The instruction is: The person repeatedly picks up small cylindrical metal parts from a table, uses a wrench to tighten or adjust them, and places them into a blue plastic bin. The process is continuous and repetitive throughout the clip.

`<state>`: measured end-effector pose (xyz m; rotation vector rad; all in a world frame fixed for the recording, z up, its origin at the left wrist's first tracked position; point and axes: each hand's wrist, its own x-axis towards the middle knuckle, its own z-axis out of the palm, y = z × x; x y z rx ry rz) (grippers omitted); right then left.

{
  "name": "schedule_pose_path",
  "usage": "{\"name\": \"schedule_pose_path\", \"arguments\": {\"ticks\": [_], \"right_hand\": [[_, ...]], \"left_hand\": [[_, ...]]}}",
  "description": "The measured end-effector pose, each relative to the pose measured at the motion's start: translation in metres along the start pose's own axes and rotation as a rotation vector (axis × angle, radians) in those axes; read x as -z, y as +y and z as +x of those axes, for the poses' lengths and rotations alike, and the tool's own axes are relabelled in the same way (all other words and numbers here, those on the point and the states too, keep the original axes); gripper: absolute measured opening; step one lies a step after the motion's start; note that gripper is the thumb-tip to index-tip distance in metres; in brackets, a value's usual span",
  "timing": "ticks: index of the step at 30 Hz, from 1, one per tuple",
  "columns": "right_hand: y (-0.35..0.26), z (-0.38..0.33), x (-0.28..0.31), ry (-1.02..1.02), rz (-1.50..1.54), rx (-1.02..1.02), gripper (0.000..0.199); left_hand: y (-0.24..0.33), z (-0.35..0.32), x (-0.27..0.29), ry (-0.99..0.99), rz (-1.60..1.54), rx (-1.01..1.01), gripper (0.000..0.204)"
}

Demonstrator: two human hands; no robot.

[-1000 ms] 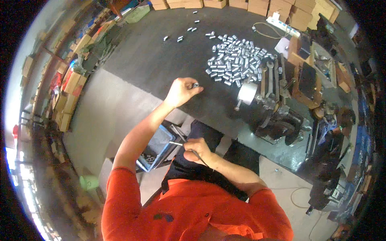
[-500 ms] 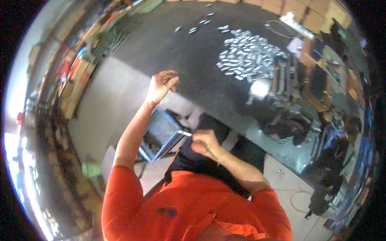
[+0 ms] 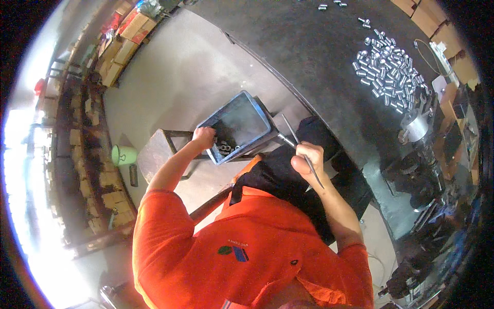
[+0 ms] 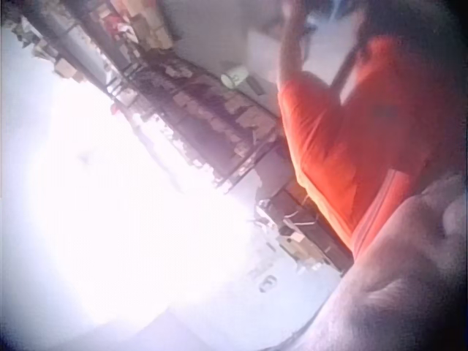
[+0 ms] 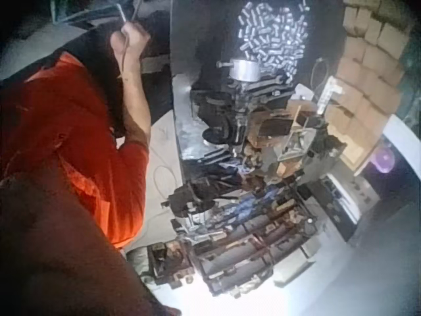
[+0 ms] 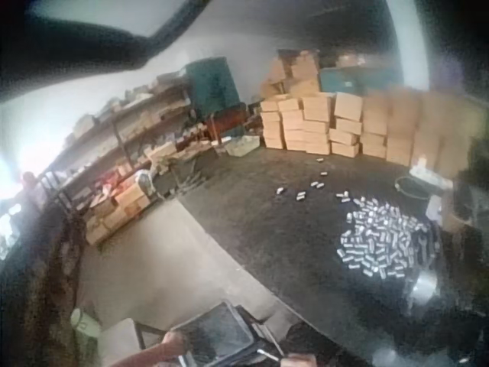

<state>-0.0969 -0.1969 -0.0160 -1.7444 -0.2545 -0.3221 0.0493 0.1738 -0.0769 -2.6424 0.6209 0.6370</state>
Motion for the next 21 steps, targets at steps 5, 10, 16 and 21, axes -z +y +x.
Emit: {"name": "schedule_pose_path", "arguments": {"ticks": [5, 10, 16, 21], "right_hand": [[0.000, 0.000, 0.000, -0.006, 0.019, -0.017, 0.024], [-0.001, -0.001, 0.001, -0.023, -0.005, -0.035, 0.025], [-0.004, -0.001, -0.001, 0.021, 0.067, -0.024, 0.029], [0.000, -0.004, -0.001, -0.033, 0.070, 0.007, 0.033]], "left_hand": [[0.015, 0.021, -0.001, -0.204, 0.301, -0.182, 0.014], [0.018, 0.025, -0.007, -0.212, 0.339, -0.222, 0.017], [0.026, 0.019, 0.050, -0.106, -0.801, -0.021, 0.020], [0.090, -0.016, 0.123, 0.014, -1.328, -0.237, 0.026]]}}
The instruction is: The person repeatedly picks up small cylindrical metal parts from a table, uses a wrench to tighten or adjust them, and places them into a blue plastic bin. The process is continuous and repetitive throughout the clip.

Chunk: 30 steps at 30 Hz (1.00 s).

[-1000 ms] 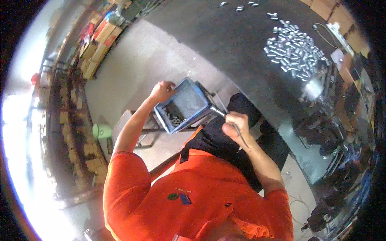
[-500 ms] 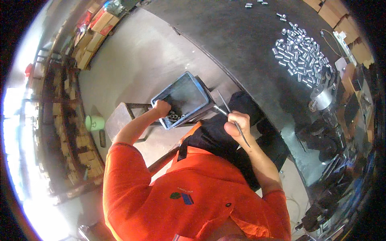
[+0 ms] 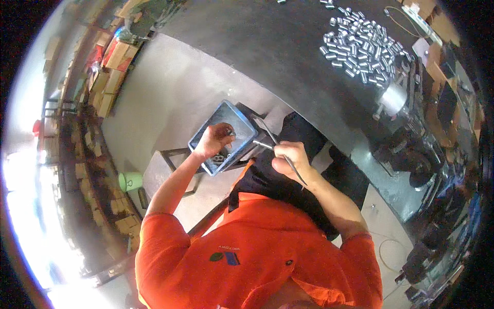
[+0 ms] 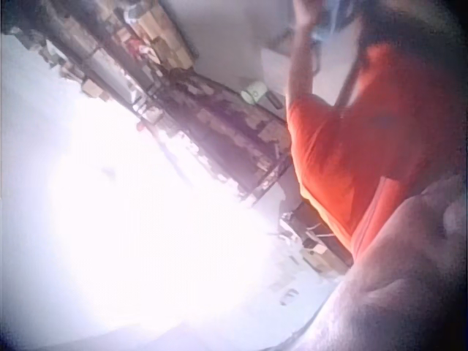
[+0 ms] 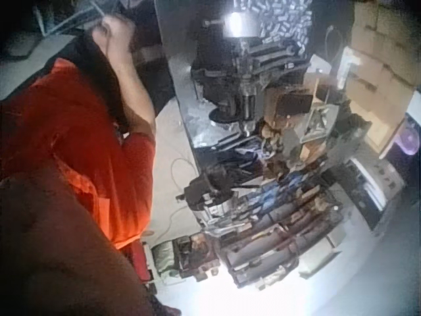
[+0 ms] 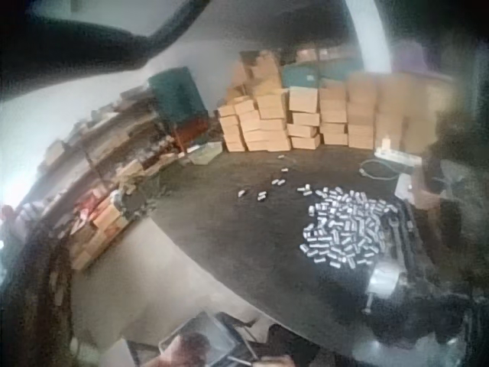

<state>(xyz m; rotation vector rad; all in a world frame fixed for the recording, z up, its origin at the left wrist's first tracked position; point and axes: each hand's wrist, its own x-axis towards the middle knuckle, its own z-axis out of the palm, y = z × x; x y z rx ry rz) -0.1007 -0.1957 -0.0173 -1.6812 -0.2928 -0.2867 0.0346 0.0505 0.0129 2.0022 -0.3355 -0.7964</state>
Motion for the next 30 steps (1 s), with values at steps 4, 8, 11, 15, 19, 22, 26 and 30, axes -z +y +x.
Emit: {"name": "schedule_pose_path", "arguments": {"ticks": [4, 8, 11, 15, 19, 22, 26, 30], "right_hand": [[-0.001, -0.001, 0.002, -0.021, 0.026, -0.042, 0.036], [0.005, -0.001, 0.003, -0.013, -0.035, -0.020, 0.033], [0.001, 0.002, 0.004, -0.052, -0.154, -0.012, 0.022], [0.006, 0.000, -0.004, -0.001, -0.211, 0.077, 0.022], [0.005, 0.004, 0.001, -0.048, 0.016, -0.138, 0.022], [-0.001, 0.007, 0.006, -0.066, 0.073, -0.163, 0.019], [0.001, 0.008, 0.011, -0.015, 0.026, -0.084, 0.020], [0.003, 0.008, 0.012, -0.004, 0.018, -0.130, 0.023]], "left_hand": [[0.027, -0.004, -0.028, 0.000, 0.166, -0.166, 0.024], [0.044, -0.008, -0.037, 0.013, 0.219, -0.221, 0.024], [0.060, -0.008, -0.040, -0.037, 0.339, -0.375, 0.026], [0.065, -0.007, -0.049, -0.013, 0.620, -0.598, 0.030], [0.066, -0.002, -0.043, -0.151, 0.386, -0.319, 0.023], [0.070, 0.000, -0.037, -0.263, 0.023, -0.124, 0.018], [0.076, -0.005, -0.051, -0.266, -0.346, 0.000, 0.025], [0.072, 0.001, -0.050, -0.207, -0.275, -0.070, 0.022]]}}
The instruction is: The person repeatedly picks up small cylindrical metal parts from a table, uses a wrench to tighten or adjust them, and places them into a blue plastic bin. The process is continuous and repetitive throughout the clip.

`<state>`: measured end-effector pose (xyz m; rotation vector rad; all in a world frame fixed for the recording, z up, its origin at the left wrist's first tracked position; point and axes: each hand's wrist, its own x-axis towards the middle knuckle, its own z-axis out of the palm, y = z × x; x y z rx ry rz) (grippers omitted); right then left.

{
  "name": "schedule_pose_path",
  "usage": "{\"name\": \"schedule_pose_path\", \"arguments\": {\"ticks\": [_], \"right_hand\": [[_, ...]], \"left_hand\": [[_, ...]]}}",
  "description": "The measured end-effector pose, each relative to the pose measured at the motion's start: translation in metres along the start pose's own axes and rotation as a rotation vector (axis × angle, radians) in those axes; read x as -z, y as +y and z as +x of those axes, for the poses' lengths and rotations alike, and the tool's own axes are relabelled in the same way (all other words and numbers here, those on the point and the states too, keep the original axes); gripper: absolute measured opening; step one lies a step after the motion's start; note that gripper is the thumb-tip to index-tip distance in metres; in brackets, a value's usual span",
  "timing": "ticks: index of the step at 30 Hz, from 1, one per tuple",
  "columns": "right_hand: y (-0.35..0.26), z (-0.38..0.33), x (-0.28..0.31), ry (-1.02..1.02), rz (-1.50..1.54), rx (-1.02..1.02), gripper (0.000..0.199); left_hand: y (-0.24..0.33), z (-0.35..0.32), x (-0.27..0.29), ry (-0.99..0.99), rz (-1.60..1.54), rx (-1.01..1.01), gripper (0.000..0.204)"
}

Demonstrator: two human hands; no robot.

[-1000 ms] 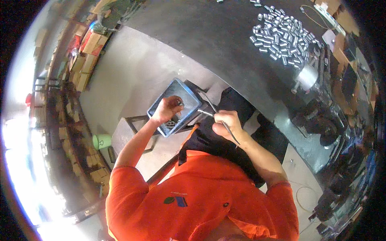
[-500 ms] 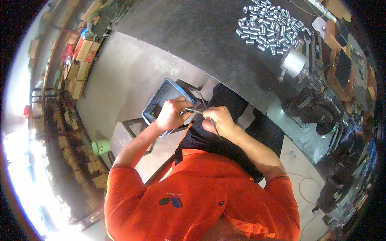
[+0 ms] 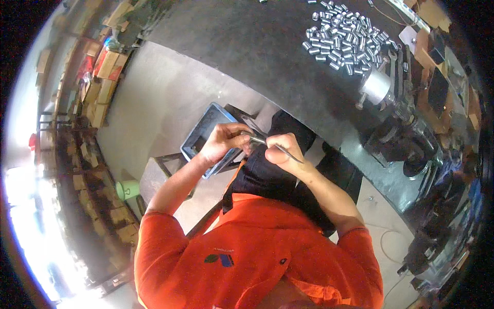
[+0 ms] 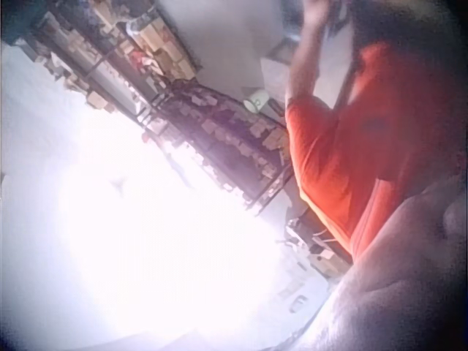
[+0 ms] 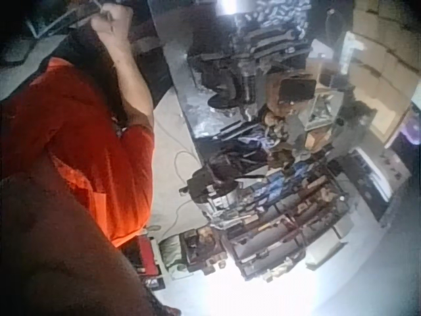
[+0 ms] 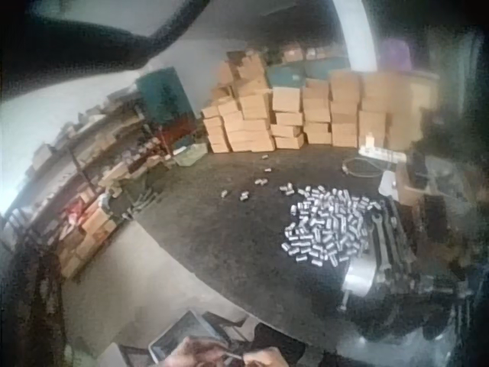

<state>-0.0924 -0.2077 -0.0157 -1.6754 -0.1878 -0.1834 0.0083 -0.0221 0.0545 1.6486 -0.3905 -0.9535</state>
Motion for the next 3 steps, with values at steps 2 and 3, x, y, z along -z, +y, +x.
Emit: {"name": "schedule_pose_path", "arguments": {"ticks": [2, 3], "right_hand": [[-0.003, 0.000, 0.003, 0.003, 0.076, -0.052, 0.028], [-0.010, 0.000, 0.007, -0.005, 0.148, -0.071, 0.031]], "left_hand": [[-0.001, 0.004, 0.016, 0.030, 0.157, -0.104, 0.021], [-0.008, 0.007, 0.031, 0.117, 0.300, -0.129, 0.022]]}}
